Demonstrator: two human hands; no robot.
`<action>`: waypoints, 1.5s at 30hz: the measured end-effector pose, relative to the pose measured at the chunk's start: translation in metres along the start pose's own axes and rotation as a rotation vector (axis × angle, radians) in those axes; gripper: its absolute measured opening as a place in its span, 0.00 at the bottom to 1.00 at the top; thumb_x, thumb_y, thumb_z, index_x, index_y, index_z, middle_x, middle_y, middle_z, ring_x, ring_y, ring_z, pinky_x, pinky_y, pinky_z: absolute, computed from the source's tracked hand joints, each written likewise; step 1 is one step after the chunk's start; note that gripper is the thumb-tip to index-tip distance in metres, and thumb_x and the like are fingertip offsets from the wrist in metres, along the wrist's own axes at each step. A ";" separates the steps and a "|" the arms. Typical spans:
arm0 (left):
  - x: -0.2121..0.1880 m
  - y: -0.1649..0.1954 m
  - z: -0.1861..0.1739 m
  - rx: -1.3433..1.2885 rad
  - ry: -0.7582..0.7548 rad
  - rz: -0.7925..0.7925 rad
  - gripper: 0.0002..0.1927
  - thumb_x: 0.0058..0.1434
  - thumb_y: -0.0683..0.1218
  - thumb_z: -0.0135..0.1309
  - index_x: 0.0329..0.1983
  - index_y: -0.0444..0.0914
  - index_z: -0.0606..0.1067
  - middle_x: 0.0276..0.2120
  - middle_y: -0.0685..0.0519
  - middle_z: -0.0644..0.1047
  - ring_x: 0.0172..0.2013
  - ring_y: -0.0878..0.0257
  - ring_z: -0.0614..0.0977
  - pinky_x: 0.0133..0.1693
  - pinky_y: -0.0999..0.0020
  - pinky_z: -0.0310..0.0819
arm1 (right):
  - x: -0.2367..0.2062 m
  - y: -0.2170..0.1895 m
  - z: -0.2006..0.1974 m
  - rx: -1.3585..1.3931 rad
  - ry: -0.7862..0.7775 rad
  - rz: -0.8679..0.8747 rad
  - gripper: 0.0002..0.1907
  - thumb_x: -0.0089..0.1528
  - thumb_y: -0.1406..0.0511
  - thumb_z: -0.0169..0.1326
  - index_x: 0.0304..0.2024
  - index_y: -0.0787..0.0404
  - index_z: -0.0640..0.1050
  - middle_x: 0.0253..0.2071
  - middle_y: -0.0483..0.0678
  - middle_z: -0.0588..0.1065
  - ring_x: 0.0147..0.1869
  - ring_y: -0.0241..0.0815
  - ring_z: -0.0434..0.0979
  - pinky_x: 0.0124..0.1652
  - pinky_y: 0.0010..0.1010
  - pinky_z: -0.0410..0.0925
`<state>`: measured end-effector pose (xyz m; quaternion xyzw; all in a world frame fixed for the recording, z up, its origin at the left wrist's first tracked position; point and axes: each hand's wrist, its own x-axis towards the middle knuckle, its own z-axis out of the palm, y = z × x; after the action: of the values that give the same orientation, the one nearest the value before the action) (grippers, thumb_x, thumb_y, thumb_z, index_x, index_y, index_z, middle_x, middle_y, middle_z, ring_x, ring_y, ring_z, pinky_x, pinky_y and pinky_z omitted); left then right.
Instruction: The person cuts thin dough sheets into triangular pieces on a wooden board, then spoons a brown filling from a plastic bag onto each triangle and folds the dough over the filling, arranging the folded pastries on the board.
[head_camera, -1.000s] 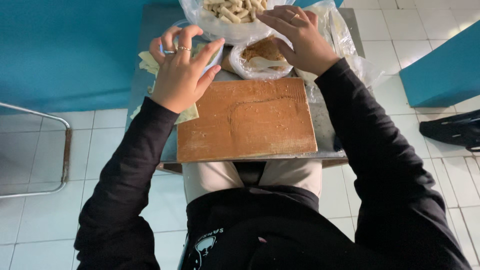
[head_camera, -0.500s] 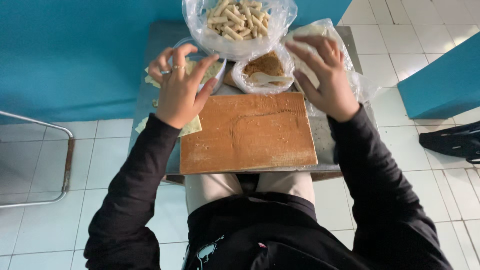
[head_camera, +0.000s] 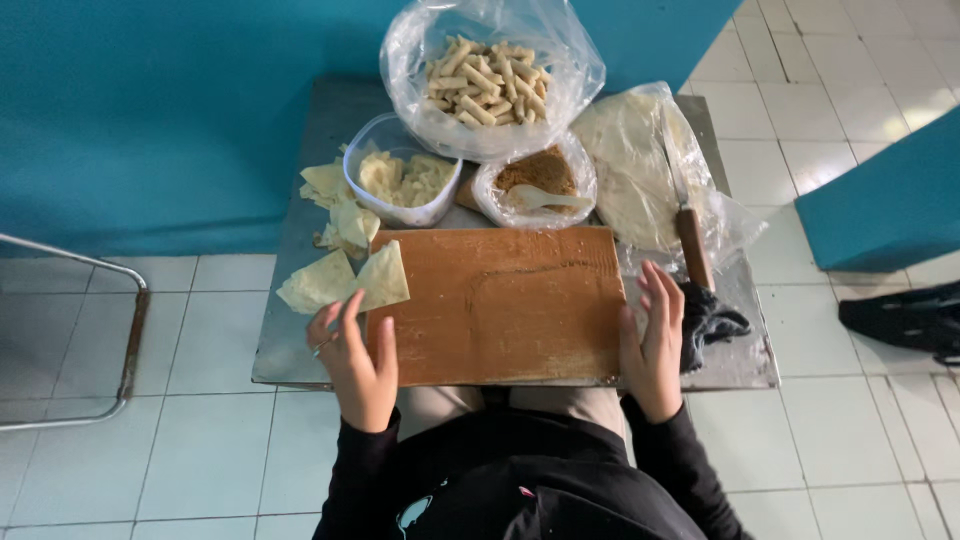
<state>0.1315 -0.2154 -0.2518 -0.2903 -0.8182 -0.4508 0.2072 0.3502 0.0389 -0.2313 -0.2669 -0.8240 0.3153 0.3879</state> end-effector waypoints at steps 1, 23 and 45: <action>-0.003 -0.004 0.000 -0.023 0.024 -0.033 0.22 0.69 0.46 0.58 0.64 0.40 0.70 0.57 0.44 0.67 0.62 0.41 0.67 0.55 0.50 0.68 | -0.006 0.004 0.005 0.023 0.030 0.024 0.27 0.71 0.70 0.46 0.73 0.62 0.63 0.72 0.57 0.60 0.71 0.52 0.68 0.65 0.41 0.66; 0.035 -0.007 0.019 0.025 -0.184 0.093 0.10 0.62 0.40 0.59 0.43 0.38 0.70 0.37 0.50 0.74 0.35 0.49 0.76 0.39 0.53 0.65 | -0.027 0.035 0.023 0.270 0.214 0.122 0.19 0.71 0.74 0.45 0.65 0.66 0.64 0.66 0.53 0.62 0.64 0.45 0.73 0.59 0.35 0.70; 0.019 0.004 -0.019 -0.140 -0.008 -0.157 0.09 0.68 0.42 0.58 0.44 0.33 0.71 0.32 0.46 0.77 0.29 0.53 0.78 0.34 0.64 0.72 | -0.030 0.044 0.024 0.330 0.233 0.148 0.19 0.70 0.76 0.47 0.63 0.66 0.65 0.65 0.52 0.64 0.63 0.43 0.72 0.59 0.32 0.70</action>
<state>0.1214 -0.2250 -0.2283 -0.2410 -0.8058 -0.5206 0.1470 0.3562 0.0396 -0.2896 -0.2942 -0.6888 0.4407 0.4947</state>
